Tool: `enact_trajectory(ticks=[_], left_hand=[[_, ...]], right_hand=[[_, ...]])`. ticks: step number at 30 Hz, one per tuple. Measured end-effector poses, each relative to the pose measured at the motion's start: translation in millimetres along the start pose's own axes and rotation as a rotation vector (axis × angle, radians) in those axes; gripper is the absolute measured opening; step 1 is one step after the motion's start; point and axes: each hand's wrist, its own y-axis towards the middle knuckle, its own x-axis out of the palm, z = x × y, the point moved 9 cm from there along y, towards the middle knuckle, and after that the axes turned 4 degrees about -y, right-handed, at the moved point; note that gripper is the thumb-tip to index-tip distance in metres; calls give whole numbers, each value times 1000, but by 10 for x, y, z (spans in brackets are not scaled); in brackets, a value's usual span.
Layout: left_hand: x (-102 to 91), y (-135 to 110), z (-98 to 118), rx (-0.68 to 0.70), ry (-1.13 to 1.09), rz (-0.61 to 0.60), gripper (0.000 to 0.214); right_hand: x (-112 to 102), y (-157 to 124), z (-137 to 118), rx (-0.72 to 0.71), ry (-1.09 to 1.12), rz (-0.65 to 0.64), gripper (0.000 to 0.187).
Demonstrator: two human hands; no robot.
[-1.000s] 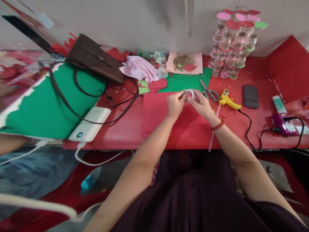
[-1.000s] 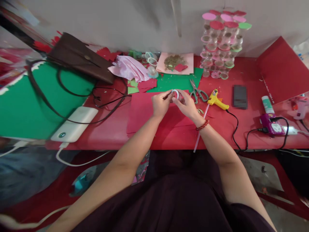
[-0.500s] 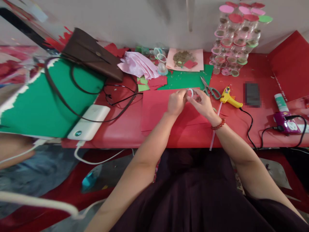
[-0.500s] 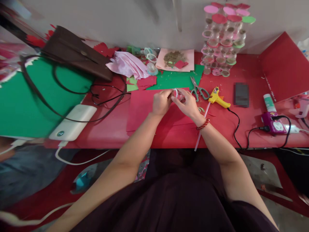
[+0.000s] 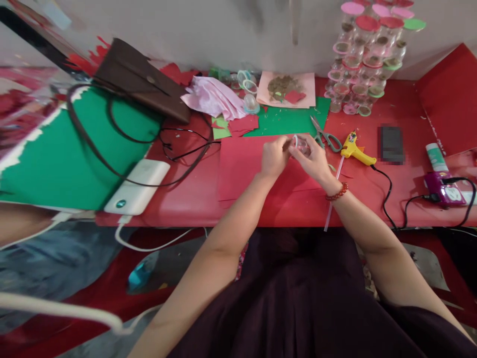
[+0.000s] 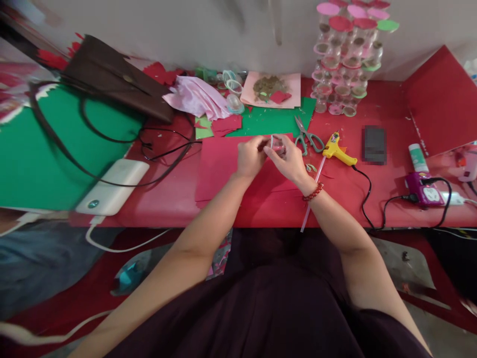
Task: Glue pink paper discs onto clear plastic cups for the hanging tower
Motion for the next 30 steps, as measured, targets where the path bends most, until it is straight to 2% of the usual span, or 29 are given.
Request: enact_trajectory(ticks=[4, 9, 13, 17, 22, 25, 28, 30], left_hand=[[26, -25, 16, -11, 103, -68, 19], [42, -40, 32, -8, 108, -67, 22], [45, -23, 16, 29, 144, -28, 19], [-30, -1, 21, 81, 158, 67, 13], [-126, 15, 59, 96, -45, 161, 18], [-118, 31, 47, 63, -203, 159, 24], [-101, 41, 37, 29, -264, 130, 31], [-100, 37, 38, 11, -298, 109, 27]], right_hand=[[35, -13, 53, 32, 31, -20, 50], [78, -13, 63, 37, 98, -53, 48], [102, -11, 69, 36, 186, -71, 43], [130, -5, 84, 73, 359, -100, 39], [110, 24, 45, 155, 632, -138, 36], [73, 31, 29, 204, 703, -138, 35], [65, 23, 38, 242, 743, -136, 38], [69, 20, 51, 253, 752, -135, 39]])
